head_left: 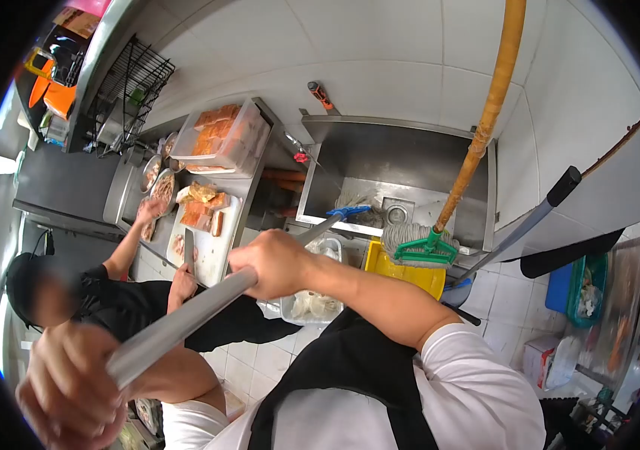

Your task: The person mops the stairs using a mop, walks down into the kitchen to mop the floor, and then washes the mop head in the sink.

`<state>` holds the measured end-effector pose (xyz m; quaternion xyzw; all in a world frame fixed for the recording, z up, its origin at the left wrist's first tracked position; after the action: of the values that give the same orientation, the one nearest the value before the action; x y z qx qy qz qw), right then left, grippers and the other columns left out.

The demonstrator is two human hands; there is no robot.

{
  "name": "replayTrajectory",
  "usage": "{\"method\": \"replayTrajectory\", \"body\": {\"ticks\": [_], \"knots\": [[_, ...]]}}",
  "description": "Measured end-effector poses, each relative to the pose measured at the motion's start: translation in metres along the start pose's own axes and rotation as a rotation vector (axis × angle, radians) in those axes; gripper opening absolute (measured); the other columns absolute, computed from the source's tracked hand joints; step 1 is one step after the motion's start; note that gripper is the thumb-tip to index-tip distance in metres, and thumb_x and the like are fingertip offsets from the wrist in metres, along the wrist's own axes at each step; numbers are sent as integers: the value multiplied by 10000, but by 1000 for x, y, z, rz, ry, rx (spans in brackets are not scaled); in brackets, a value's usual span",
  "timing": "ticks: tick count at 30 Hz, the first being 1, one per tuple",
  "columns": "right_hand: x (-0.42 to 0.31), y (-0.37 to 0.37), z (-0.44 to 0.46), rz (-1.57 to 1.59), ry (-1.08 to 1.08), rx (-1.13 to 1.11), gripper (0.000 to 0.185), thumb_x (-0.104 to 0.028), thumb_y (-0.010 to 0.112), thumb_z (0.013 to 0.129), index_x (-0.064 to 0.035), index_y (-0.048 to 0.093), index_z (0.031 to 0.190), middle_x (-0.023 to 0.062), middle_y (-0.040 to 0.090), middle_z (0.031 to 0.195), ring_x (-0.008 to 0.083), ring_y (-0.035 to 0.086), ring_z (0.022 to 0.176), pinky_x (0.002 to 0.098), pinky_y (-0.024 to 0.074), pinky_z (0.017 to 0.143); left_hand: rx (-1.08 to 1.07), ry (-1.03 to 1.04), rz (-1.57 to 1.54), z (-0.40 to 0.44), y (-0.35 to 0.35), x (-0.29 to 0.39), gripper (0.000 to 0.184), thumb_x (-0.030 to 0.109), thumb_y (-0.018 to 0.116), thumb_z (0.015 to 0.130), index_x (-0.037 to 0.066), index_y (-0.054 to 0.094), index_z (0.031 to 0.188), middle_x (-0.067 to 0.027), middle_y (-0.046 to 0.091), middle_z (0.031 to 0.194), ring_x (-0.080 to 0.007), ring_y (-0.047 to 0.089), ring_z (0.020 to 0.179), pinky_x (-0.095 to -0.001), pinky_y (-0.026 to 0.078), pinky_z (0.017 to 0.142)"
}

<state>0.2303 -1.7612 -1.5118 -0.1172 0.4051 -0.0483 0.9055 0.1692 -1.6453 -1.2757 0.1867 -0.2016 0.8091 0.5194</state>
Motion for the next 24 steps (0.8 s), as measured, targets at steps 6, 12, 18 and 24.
{"method": "replayTrajectory", "body": {"ticks": [6,12,18,24], "knots": [[135,3,-42,-62,159,128,128,-113,711,712,-87,586,721,101,627,691,320,636,650,385,496,577,203,-376,504,-82,-8,-103,245,199,705,845,89,548,693,-49,514,568,-169,524,488,-313,449,484],[108,-2,-34,-160,93,20,160,-151,717,731,-91,578,680,120,621,663,333,633,651,403,486,575,38,-246,376,-63,0,-86,169,125,688,800,23,560,757,-98,560,600,-227,517,447,-327,419,386],[34,-10,-11,14,6,180,206,-188,723,763,-85,571,672,106,590,630,316,609,619,391,467,563,165,-71,262,-20,4,-40,170,69,693,803,115,549,725,25,542,593,-83,444,380,-210,390,381],[152,-8,-61,-57,235,125,151,-164,679,736,-73,569,687,148,606,670,359,616,686,450,474,594,530,-385,509,-110,10,-134,203,167,701,843,45,572,746,-55,548,617,-173,460,434,-265,372,431]]}}
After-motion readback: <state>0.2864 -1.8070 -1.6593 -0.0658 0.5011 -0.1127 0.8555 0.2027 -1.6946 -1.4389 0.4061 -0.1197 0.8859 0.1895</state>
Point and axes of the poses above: each hand's wrist, its own z-axis towards the middle knuckle, its own y-axis out of the palm, x = y × z, the point moved 5 cm from there along z, towards the middle knuckle
